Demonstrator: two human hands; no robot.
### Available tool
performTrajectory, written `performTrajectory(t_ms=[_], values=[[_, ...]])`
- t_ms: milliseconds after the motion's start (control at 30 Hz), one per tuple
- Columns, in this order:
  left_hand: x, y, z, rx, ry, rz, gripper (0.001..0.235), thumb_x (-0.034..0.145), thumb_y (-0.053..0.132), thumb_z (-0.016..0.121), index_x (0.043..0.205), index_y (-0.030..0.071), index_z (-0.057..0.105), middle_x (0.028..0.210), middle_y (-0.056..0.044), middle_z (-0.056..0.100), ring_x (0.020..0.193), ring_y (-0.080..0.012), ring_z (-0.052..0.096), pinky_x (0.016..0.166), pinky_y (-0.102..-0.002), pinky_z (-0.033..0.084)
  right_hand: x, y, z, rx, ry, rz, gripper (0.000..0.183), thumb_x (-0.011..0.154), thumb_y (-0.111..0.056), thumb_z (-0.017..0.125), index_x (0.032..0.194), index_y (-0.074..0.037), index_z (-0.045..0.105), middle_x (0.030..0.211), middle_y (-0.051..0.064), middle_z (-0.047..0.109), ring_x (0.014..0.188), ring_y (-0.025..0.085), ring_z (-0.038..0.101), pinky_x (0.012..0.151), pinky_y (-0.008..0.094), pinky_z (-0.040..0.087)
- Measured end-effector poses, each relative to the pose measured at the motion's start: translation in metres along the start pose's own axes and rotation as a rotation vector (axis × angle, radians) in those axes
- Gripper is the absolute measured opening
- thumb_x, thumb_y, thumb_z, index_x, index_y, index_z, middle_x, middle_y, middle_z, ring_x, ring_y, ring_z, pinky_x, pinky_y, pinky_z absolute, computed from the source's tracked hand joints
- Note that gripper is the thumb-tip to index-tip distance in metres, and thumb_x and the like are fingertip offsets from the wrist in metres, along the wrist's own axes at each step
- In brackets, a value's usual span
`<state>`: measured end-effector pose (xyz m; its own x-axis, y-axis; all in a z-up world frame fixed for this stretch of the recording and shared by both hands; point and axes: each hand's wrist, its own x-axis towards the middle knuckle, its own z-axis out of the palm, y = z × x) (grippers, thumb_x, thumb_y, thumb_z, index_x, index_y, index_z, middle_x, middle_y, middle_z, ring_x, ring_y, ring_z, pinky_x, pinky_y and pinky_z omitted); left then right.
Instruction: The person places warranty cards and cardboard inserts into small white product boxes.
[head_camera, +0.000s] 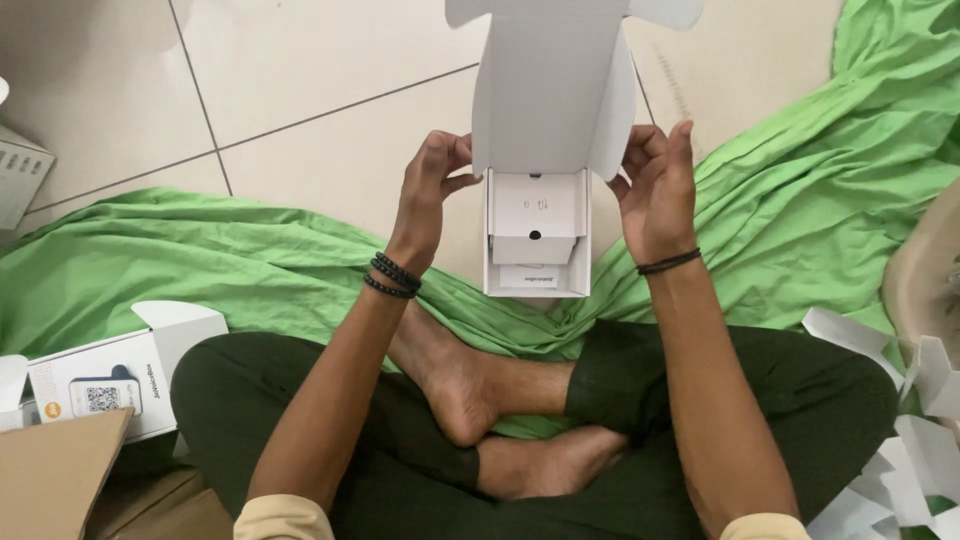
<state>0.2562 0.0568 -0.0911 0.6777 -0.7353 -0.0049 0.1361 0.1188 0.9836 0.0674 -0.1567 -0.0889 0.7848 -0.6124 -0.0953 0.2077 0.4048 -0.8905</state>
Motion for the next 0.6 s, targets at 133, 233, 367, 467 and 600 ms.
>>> performTrajectory(t_ms=[133, 233, 367, 467, 600], values=[[-0.015, 0.012, 0.005, -0.007, -0.017, -0.017, 0.071, 0.101, 0.073, 0.040, 0.110, 0.004, 0.056, 0.119, -0.013, 0.063, 0.120, -0.0272, 0.063, 0.106, -0.044, 0.054, -0.022, 0.001, 0.016, 0.016, 0.058, 0.001, 0.058, 0.107, -0.062, 0.037, 0.116, -0.008, 0.058, 0.121, 0.008, 0.066, 0.120, 0.019, 0.060, 0.113, 0.041, 0.045], [-0.022, 0.020, 0.007, 0.066, -0.030, -0.007, 0.077, 0.099, 0.074, 0.037, 0.120, 0.002, 0.056, 0.124, -0.013, 0.065, 0.123, -0.0274, 0.064, 0.109, -0.043, 0.051, -0.035, 0.006, 0.021, 0.000, 0.085, -0.013, 0.047, 0.108, -0.051, 0.039, 0.116, -0.008, 0.057, 0.120, 0.007, 0.065, 0.118, 0.017, 0.060, 0.111, 0.039, 0.047], [-0.030, 0.023, 0.007, 0.126, -0.099, -0.005, 0.089, 0.100, 0.074, 0.032, 0.139, -0.002, 0.055, 0.132, -0.014, 0.064, 0.128, -0.0285, 0.063, 0.116, -0.043, 0.047, -0.044, 0.012, 0.017, -0.041, 0.070, -0.043, 0.029, 0.111, -0.034, 0.046, 0.116, -0.007, 0.055, 0.119, 0.005, 0.062, 0.116, 0.014, 0.060, 0.111, 0.036, 0.049], [-0.034, 0.032, 0.010, 0.160, -0.106, -0.031, 0.092, 0.099, 0.074, 0.032, 0.150, -0.001, 0.048, 0.128, -0.016, 0.062, 0.127, -0.0288, 0.062, 0.114, -0.043, 0.049, -0.047, 0.010, 0.011, -0.034, 0.060, -0.050, 0.023, 0.112, -0.028, 0.047, 0.116, -0.006, 0.054, 0.115, 0.005, 0.064, 0.113, 0.015, 0.062, 0.109, 0.036, 0.051], [-0.036, 0.031, 0.010, 0.178, -0.143, -0.010, 0.093, 0.100, 0.075, 0.029, 0.154, 0.001, 0.046, 0.127, -0.017, 0.058, 0.128, -0.0287, 0.058, 0.116, -0.042, 0.049, -0.050, 0.004, 0.005, 0.015, 0.051, -0.041, 0.024, 0.111, -0.025, 0.046, 0.119, -0.005, 0.056, 0.112, 0.004, 0.065, 0.109, 0.015, 0.063, 0.104, 0.035, 0.052]])
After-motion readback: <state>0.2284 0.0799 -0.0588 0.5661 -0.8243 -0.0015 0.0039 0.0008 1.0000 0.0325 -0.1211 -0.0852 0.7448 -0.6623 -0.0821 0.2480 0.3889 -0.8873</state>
